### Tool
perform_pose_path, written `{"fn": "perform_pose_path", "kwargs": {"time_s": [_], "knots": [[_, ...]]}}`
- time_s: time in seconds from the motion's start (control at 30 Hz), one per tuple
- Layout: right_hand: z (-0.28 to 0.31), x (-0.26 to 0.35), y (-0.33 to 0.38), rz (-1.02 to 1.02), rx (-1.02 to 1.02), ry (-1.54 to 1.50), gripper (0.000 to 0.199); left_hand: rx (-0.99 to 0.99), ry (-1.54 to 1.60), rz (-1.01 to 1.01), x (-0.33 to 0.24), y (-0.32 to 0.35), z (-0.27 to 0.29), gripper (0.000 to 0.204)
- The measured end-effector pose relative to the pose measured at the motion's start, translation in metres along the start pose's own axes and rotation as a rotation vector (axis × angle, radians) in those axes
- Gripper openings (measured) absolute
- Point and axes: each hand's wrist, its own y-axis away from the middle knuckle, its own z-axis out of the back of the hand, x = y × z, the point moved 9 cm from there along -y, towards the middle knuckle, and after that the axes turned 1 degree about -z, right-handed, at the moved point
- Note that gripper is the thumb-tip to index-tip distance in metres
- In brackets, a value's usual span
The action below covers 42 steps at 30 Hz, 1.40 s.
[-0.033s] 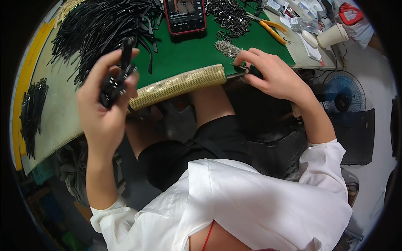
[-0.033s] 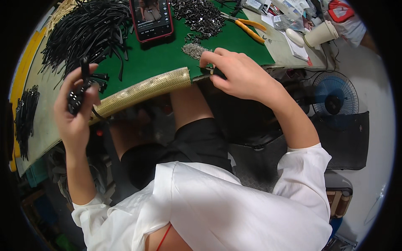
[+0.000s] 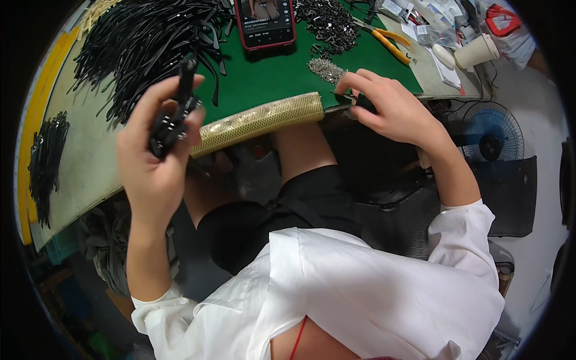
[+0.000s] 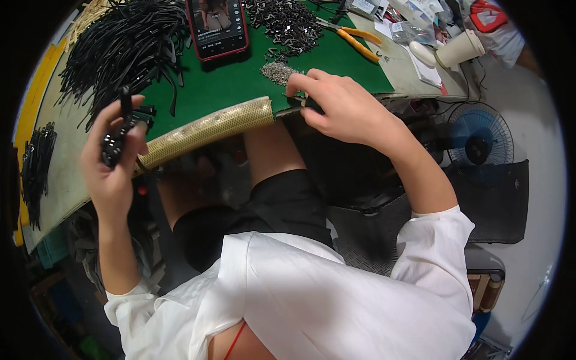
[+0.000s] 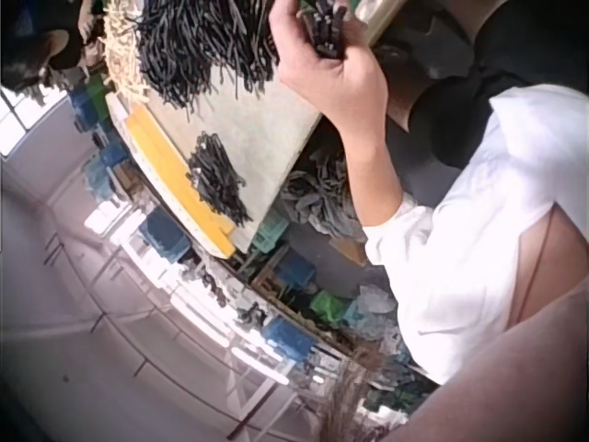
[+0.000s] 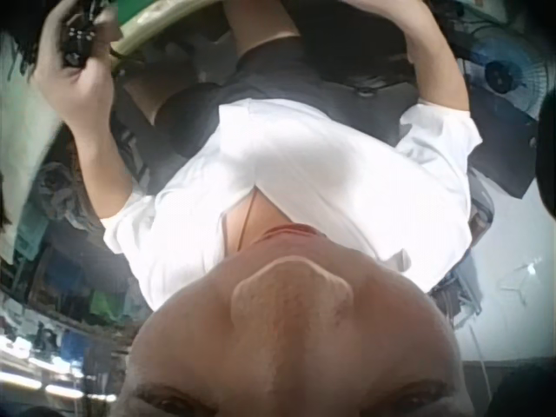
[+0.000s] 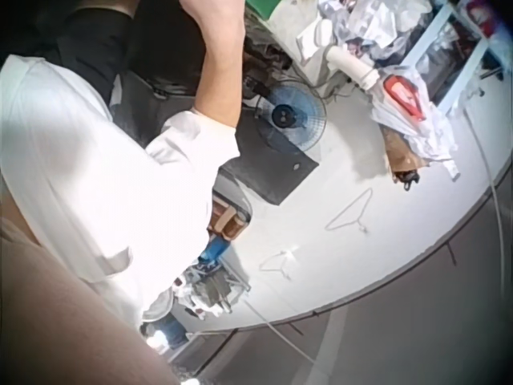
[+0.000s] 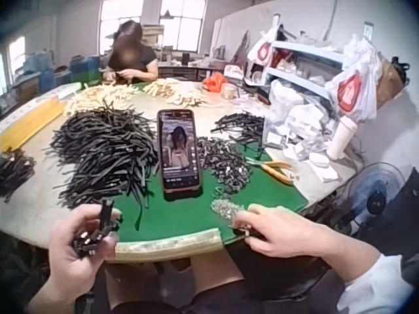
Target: The person sits on the floor and repeatedly picks up black cable ties and small metal components, then fastens them together using a handheld tool. The assembled items are placed on a green mat on the table.
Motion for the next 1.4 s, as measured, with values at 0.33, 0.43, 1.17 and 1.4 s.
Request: {"fn": "perform_pose_path", "kwargs": {"time_s": [0.33, 0.43, 1.17, 1.4], "knots": [[-0.002, 0.000, -0.005, -0.023, -0.029, 0.043, 0.027, 0.032, -0.046, -0.020, 0.001, 0.009, -0.003, 0.029], [-0.001, 0.003, -0.010, -0.036, 0.006, 0.083, 0.028, 0.066, -0.038, 0.000, -0.002, 0.009, -0.003, 0.028], [-0.023, 0.100, -0.016, -0.068, 0.065, -1.500, 0.031, -0.049, -0.375, -0.362, -0.036, 0.008, -0.037, 0.051], [-0.032, 0.094, -0.018, -0.118, 0.019, -1.395, 0.027, 0.035, -0.456, -0.469, -0.036, 0.011, -0.038, 0.053]]}}
